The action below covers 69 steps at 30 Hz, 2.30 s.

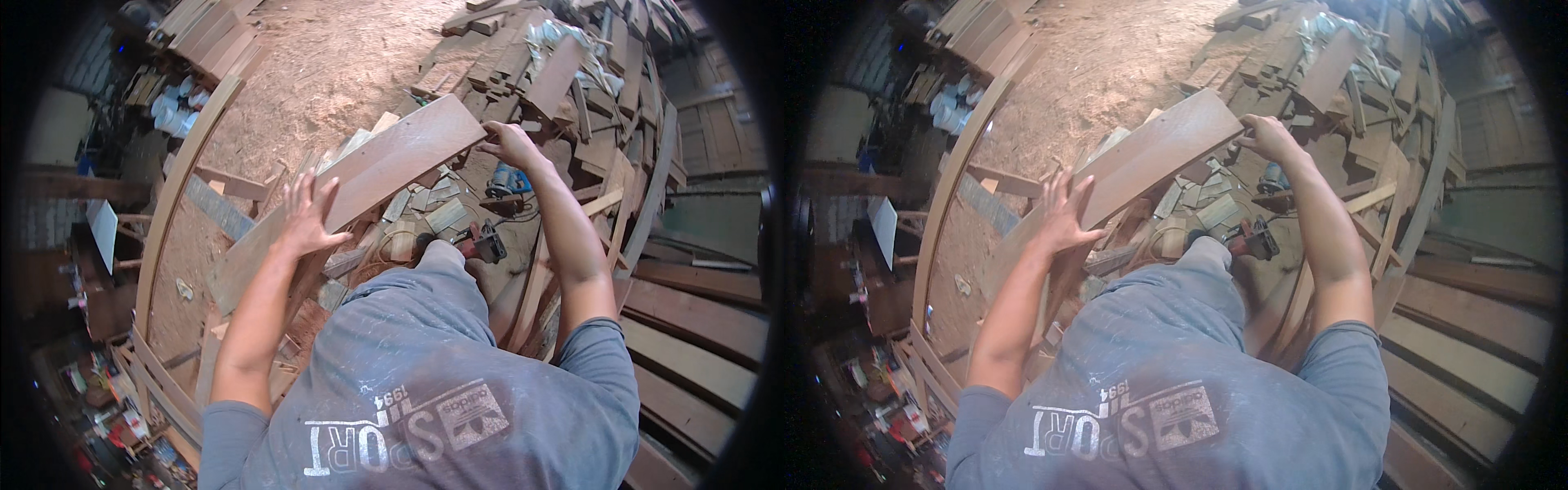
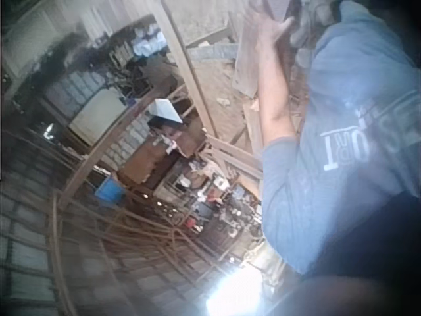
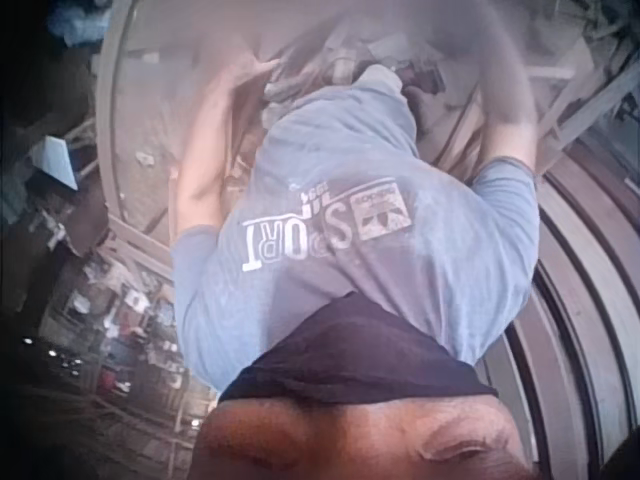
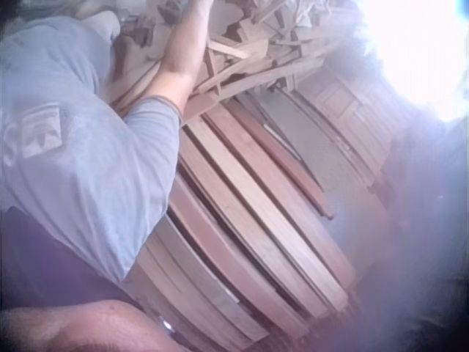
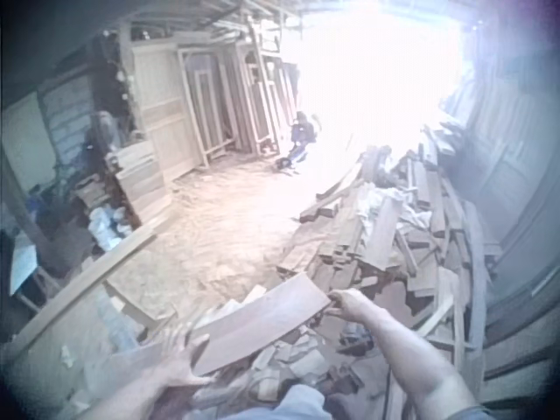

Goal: The person measures and marks wooden planks using a square ruler and pencil, then cuts them with a handheld circular saw. The person repeats the process on multiple pieces, handling each plank individually and placing cut pieces aside.

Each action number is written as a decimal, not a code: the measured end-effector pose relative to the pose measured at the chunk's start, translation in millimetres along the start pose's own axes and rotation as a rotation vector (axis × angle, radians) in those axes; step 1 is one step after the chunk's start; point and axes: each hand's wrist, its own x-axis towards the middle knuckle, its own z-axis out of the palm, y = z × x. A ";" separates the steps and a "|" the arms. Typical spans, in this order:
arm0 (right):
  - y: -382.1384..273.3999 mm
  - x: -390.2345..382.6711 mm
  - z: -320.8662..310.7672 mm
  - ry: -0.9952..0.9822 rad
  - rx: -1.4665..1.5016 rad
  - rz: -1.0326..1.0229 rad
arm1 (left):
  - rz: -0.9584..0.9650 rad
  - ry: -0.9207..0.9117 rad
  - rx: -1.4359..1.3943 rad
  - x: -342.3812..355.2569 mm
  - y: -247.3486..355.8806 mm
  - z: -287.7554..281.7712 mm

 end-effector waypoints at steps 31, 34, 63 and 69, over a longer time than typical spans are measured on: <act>19.6 13.7 5.3 -0.024 0.085 -0.010 | 0.092 0.045 -0.107 91.1 48.9 27.7; 16.7 15.1 3.4 -0.019 0.042 -0.010 | 0.091 0.053 -0.089 89.9 50.0 28.3; 1.0 7.2 -10.2 -0.089 -0.058 0.043 | 0.084 0.098 -0.109 89.8 49.0 29.4; 1.9 3.6 -4.6 -0.046 0.038 0.094 | 0.093 0.138 -0.103 90.2 49.6 31.6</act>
